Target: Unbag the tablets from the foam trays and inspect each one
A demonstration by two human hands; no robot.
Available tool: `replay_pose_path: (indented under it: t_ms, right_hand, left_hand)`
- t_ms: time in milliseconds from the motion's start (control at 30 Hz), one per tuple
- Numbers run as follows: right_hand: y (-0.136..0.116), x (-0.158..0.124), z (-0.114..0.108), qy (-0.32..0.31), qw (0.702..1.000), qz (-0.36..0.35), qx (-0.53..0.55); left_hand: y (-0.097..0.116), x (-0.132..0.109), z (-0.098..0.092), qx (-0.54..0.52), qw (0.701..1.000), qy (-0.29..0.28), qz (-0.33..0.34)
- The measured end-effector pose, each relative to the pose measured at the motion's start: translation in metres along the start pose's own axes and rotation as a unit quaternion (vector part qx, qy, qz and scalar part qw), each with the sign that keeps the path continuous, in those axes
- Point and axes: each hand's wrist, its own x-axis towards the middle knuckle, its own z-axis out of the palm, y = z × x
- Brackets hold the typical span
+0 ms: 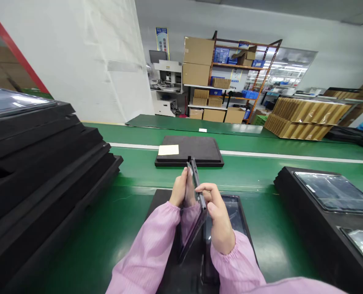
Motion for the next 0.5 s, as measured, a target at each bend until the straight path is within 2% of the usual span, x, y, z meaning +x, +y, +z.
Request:
replay_pose_path:
  t_ms: [133,333,500]
  right_hand:
    - [0.0043,0.0055,-0.0052,0.010,0.999,0.009,0.037]
    - [0.0002,0.0044,-0.0108,0.037,0.998,0.028,0.033]
    - [0.0000,0.0042,-0.0110,0.035,0.998,0.035,0.042]
  left_hand:
    - [-0.0089,0.0000,0.0028,-0.008,1.000,-0.002,-0.008]
    - [-0.0087,0.0032,0.0036,-0.014,1.000,-0.021,-0.014]
    - [-0.0092,0.0037,0.0046,-0.015,1.000,-0.023,-0.011]
